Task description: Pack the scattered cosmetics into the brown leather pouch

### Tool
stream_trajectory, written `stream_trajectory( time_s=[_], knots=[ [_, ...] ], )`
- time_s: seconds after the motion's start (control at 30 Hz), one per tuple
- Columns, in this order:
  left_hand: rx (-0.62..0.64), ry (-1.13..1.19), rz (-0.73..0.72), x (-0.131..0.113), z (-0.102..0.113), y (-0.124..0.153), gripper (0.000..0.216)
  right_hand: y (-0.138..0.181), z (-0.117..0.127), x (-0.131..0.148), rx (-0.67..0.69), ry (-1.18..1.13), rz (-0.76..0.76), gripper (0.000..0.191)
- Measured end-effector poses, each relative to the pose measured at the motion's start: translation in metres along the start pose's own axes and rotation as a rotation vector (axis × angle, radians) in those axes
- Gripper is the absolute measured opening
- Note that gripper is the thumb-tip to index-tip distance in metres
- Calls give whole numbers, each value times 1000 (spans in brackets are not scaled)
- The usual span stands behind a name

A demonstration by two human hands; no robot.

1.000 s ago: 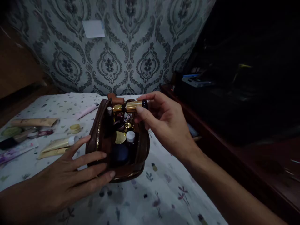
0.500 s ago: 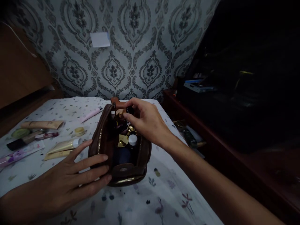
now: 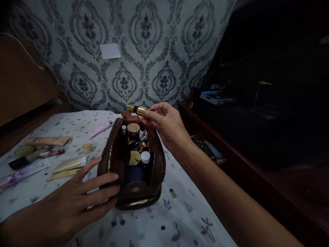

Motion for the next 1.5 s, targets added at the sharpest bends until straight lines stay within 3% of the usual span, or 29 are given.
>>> stream_trajectory(
  time_s=[0.1,0.23,0.37,0.57,0.7,0.83,0.97,1.03,1.13,1.23,1.4,1.5],
  knots=[
    [16,-4,3,-1,-1,0,21,3,-3,0,49,137,53,36],
    [-18,13,16,-1,-3,0,19,6,-29,-3,256,532,167,16],
    [-24,14,13,-1,-6,1,19,-1,-52,-2,321,863,340,11],
    [-19,13,-1,0,-8,3,16,-17,-78,-19,454,1111,302,17],
    [-18,28,15,1,-11,5,16,-21,-84,-20,472,1193,283,19],
    [-22,23,8,1,-11,6,16,-25,-62,-5,321,1031,220,14],
    [-18,20,2,1,-10,4,14,-25,-18,4,93,366,-9,22],
    [-36,21,14,2,-8,3,14,-19,-5,9,32,23,-24,21],
    [-27,26,13,1,-8,3,15,-7,1,13,-28,-252,-28,16],
    [3,15,0,0,-9,3,16,5,-13,9,20,-323,-85,15],
    [18,18,1,1,-10,4,19,11,-50,2,218,-258,-154,20],
    [35,12,-9,0,-13,6,19,0,-56,-16,189,-199,-208,21]
  ],
)
Point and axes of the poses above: each hand's wrist, its own y-axis away from the middle knuckle, its own z-axis out of the back of the hand, x = y × z, the point moved 8 cm from there along -y, towards the middle knuckle, and after that the axes turned 3 degrees about -y, right-handed, at the moved point
